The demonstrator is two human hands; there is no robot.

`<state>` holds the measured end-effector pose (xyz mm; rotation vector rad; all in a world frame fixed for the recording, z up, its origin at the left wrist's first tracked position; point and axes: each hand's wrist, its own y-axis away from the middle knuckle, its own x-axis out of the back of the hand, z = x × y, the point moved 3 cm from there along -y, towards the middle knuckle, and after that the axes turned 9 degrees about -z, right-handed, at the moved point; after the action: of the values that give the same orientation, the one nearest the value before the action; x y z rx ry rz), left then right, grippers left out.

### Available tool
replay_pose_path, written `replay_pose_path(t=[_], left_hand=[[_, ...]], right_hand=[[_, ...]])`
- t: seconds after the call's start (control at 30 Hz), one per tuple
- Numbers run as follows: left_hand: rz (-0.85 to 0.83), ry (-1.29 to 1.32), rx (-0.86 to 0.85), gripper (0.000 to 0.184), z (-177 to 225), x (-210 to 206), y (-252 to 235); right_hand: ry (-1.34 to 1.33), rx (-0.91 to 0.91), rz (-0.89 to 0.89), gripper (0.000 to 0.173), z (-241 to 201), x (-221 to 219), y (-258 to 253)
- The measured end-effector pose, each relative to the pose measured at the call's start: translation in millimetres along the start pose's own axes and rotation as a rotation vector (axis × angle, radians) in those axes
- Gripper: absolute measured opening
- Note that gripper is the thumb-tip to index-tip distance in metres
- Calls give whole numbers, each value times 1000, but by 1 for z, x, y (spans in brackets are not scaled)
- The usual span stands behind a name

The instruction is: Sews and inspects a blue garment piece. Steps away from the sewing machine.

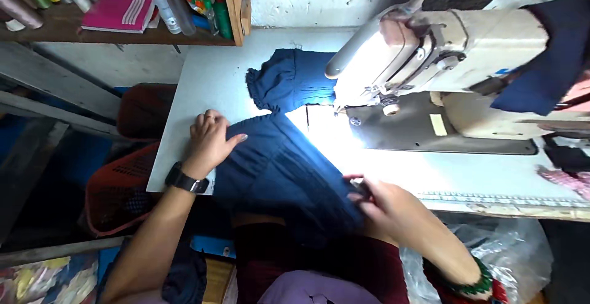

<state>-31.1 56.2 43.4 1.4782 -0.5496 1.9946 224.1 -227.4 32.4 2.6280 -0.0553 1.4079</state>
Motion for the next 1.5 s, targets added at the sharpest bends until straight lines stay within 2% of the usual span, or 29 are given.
replay_pose_path(t=[0.07,0.1,0.2,0.27,0.33,0.43,0.5,0.53,0.57,0.63,0.7,0.77,0.87,0.97,1.03,1.1,1.17,1.3,1.5], left_hand=[[-49,11,31,46,-23,11,20],[-77,40,56,44,-35,18,30],[-109,250,150,31,-61,40,62],[-76,412,184,20,-76,51,82],[-24,513,185,20,-93,57,100],[-81,619,55,17,-118,59,134],[-132,691,-41,13,-130,62,156],[-121,706,-29,13,-138,64,164],[-89,692,32,14,-146,65,172],[-14,660,182,17,-159,72,185],[58,659,264,17,-163,81,195],[109,686,294,16,-160,92,202],[178,752,147,13,-161,110,212],[276,960,-112,16,-170,126,219],[343,1058,-224,17,-167,140,219],[408,1174,-326,17,-157,153,214],[486,1233,-330,18,-143,164,208],[550,1237,-153,29,-101,188,198],[363,1529,112,29,-62,198,178]], right_hand=[[-41,171,-180,36,-24,4,-10],[-53,223,-209,37,-36,7,-21],[-3,389,-54,27,-75,19,-85],[53,513,14,20,-102,17,-151],[187,575,47,20,-133,11,-220],[280,538,-115,42,-180,-9,-303],[301,531,-298,48,-202,-30,-333],[294,535,-358,49,-210,-41,-341],[284,540,-405,49,-217,-49,-342],[284,542,-433,34,-225,-55,-333],[370,547,-371,27,-228,-51,-323],[326,580,-297,26,-230,-36,-310],[-25,673,-377,19,-233,2,-269],[-342,849,-556,39,-235,47,-205],[-472,958,-606,41,-245,76,-176],[-586,955,-583,34,-253,100,-154],[-665,909,-512,36,-256,116,-131],[-699,776,-324,40,-251,135,-113],[-745,559,-167,29,-210,137,-108]])
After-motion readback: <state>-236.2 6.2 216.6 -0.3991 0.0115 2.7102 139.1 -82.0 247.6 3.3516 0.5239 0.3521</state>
